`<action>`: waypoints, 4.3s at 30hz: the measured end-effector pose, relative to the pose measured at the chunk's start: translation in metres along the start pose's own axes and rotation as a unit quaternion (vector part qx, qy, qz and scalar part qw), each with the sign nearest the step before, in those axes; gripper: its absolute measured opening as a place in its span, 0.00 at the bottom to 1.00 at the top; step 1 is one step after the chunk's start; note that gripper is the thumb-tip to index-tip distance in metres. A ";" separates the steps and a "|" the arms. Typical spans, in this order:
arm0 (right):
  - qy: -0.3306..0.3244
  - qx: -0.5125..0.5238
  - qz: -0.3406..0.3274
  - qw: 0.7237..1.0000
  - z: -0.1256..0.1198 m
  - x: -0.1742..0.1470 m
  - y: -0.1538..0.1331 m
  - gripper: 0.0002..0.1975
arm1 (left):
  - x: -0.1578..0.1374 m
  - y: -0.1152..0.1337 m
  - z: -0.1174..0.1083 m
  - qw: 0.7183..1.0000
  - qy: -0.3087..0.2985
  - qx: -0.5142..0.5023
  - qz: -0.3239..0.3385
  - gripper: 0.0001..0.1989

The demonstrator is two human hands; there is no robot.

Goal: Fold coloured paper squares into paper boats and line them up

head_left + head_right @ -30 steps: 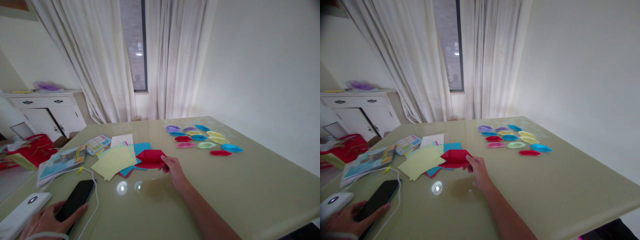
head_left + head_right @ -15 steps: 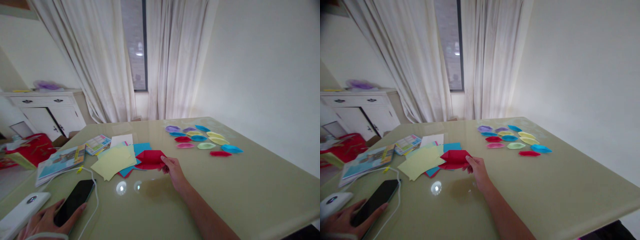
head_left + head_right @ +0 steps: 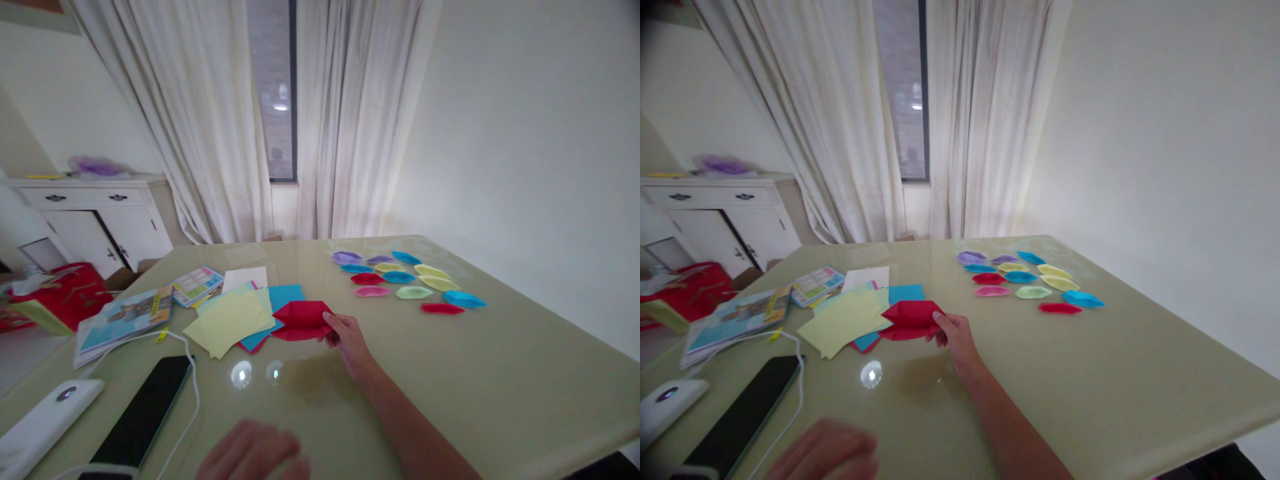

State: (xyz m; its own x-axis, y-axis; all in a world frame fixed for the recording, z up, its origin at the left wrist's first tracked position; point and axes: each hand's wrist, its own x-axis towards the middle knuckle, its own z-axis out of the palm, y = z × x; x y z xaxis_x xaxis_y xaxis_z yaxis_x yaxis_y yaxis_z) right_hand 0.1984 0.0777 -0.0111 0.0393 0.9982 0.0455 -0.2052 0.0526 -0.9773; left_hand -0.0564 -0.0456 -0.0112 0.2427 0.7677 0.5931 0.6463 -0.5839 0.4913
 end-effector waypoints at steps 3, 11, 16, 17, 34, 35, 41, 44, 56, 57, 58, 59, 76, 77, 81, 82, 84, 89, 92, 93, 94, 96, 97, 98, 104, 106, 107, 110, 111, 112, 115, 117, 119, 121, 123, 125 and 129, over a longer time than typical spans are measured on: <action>-0.005 -0.002 -0.002 1.000 -0.003 0.000 -0.001 0.26 | 0.054 0.004 0.022 0.999 0.006 0.031 0.019 0.25; -0.025 -0.029 0.011 0.999 -0.003 0.001 0.000 0.29 | 0.091 -0.042 0.038 0.991 -0.009 -0.131 -0.012 0.08; -0.044 -0.068 -0.005 0.997 -0.002 -0.002 -0.002 0.33 | 0.087 -0.044 0.039 0.987 0.010 -0.149 -0.055 0.14; -0.041 -0.075 -0.018 0.996 -0.002 -0.003 -0.003 0.32 | 0.088 -0.044 0.039 0.987 0.020 -0.148 -0.066 0.15; -0.048 -0.210 -0.169 0.962 -0.002 -0.011 -0.010 0.10 | 0.086 -0.048 0.044 0.980 0.062 -0.147 -0.122 0.11; -0.045 -0.215 -0.171 0.960 -0.002 -0.010 -0.009 0.09 | 0.086 -0.048 0.044 0.980 0.062 -0.147 -0.124 0.12; -0.022 -0.248 -0.179 0.952 -0.002 -0.009 -0.004 0.10 | 0.083 -0.048 0.047 0.977 0.040 -0.147 -0.146 0.16; -0.014 -0.262 -0.179 0.948 -0.001 -0.009 -0.003 0.12 | 0.083 -0.049 0.048 0.978 0.035 -0.146 -0.147 0.19; -0.007 -0.373 -0.177 0.911 0.002 -0.013 0.000 0.11 | 0.082 -0.055 0.060 0.975 0.016 -0.155 -0.158 0.13; -0.006 -0.389 -0.176 0.904 0.002 -0.013 0.000 0.12 | 0.082 -0.057 0.061 0.975 0.007 -0.155 -0.160 0.13; -0.006 -0.405 -0.175 0.897 0.002 -0.012 0.000 0.13 | 0.081 -0.058 0.062 0.975 -0.004 -0.154 -0.162 0.13; -0.006 -0.421 -0.173 0.890 0.002 -0.012 0.001 0.13 | 0.081 -0.060 0.063 0.975 -0.015 -0.153 -0.163 0.12; -0.007 -0.547 -0.145 0.825 0.002 -0.014 -0.003 0.09 | 0.077 -0.077 0.056 0.979 -0.201 0.031 0.005 0.21; -0.010 -0.546 -0.146 0.825 0.002 -0.014 -0.003 0.08 | 0.078 -0.078 0.056 0.977 -0.205 0.049 0.012 0.23; -0.034 -0.540 -0.152 0.827 0.001 -0.014 -0.007 0.05 | 0.078 -0.079 0.054 0.971 -0.217 0.098 0.030 0.23; -0.040 -0.539 -0.153 0.827 0.000 -0.013 -0.008 0.05 | 0.078 -0.078 0.053 0.970 -0.218 0.104 0.032 0.22; -0.053 -0.536 -0.155 0.828 0.000 -0.013 -0.010 0.05 | 0.078 -0.078 0.053 0.969 -0.222 0.107 0.033 0.20; -0.082 -0.535 -0.161 0.825 -0.003 -0.012 -0.013 0.05 | 0.078 -0.076 0.059 0.971 -0.222 0.087 0.020 0.18; -0.099 -0.533 -0.164 0.824 -0.004 -0.013 -0.016 0.03 | 0.078 -0.074 0.060 0.973 -0.219 0.070 0.005 0.20; -0.107 -0.532 -0.165 0.824 -0.005 -0.014 -0.016 0.03 | 0.078 -0.074 0.060 0.974 -0.218 0.064 0.000 0.20; -0.114 -0.530 -0.167 0.823 -0.006 -0.014 -0.017 0.04 | 0.078 -0.074 0.059 0.975 -0.215 0.057 -0.005 0.19; -0.131 -0.529 -0.169 0.821 -0.008 -0.014 -0.017 0.10 | 0.078 -0.074 0.057 0.977 -0.210 0.042 -0.013 0.18; -0.138 -0.530 -0.171 0.819 -0.008 -0.014 -0.017 0.12 | 0.078 -0.073 0.056 0.978 -0.206 0.036 -0.016 0.18; -0.144 -0.532 -0.172 0.817 -0.009 -0.014 -0.017 0.13 | 0.078 -0.073 0.055 0.979 -0.203 0.029 -0.018 0.18; -0.158 -0.537 -0.182 0.808 -0.009 -0.016 -0.013 0.15 | 0.078 -0.072 0.053 0.984 -0.178 0.000 -0.026 0.17; -0.159 -0.538 -0.184 0.807 -0.008 -0.016 -0.013 0.16 | 0.079 -0.072 0.053 0.985 -0.169 -0.007 -0.027 0.16; -0.160 -0.538 -0.185 0.807 -0.008 -0.016 -0.013 0.17 | 0.079 -0.071 0.052 0.986 -0.165 -0.010 -0.027 0.15; -0.158 -0.534 -0.188 0.809 -0.008 -0.016 -0.014 0.18 | 0.081 -0.069 0.049 0.987 -0.155 -0.015 -0.032 0.13; -0.156 -0.531 -0.189 0.811 -0.008 -0.016 -0.014 0.18 | 0.081 -0.069 0.049 0.988 -0.151 -0.015 -0.034 0.13; -0.153 -0.527 -0.191 0.814 -0.008 -0.016 -0.015 0.18 | 0.082 -0.068 0.048 0.988 -0.146 -0.013 -0.038 0.13; -0.147 -0.514 -0.199 0.821 -0.008 -0.016 -0.017 0.19 | 0.083 -0.067 0.045 0.990 -0.135 -0.002 -0.051 0.12; -0.147 -0.507 -0.205 0.824 -0.009 -0.015 -0.017 0.19 | 0.084 -0.067 0.043 0.989 -0.133 0.007 -0.059 0.11; -0.149 -0.502 -0.209 0.826 -0.009 -0.015 -0.016 0.19 | 0.085 -0.066 0.041 0.989 -0.136 0.015 -0.063 0.11; -0.154 -0.500 -0.211 0.826 -0.010 -0.015 -0.016 0.18 | 0.086 -0.064 0.039 0.988 -0.141 0.019 -0.066 0.12; -0.161 -0.499 -0.212 0.825 -0.010 -0.015 -0.016 0.19 | 0.086 -0.063 0.039 0.987 -0.144 0.018 -0.068 0.13; -0.169 -0.496 -0.212 0.825 -0.009 -0.015 -0.016 0.20 | 0.086 -0.063 0.041 0.987 -0.143 0.014 -0.068 0.13; -0.169 -0.493 -0.210 0.827 -0.008 -0.016 -0.018 0.20 | 0.084 -0.064 0.045 0.989 -0.136 0.002 -0.065 0.14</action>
State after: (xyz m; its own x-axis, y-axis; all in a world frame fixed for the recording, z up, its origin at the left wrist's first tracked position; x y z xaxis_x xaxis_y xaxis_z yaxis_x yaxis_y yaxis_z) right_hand 0.2096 0.0607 0.0036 -0.4048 0.8577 0.3171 0.6612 0.5141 -0.5464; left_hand -0.0449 0.0683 -0.0212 0.3431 0.8789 0.3313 0.6876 -0.4753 0.5488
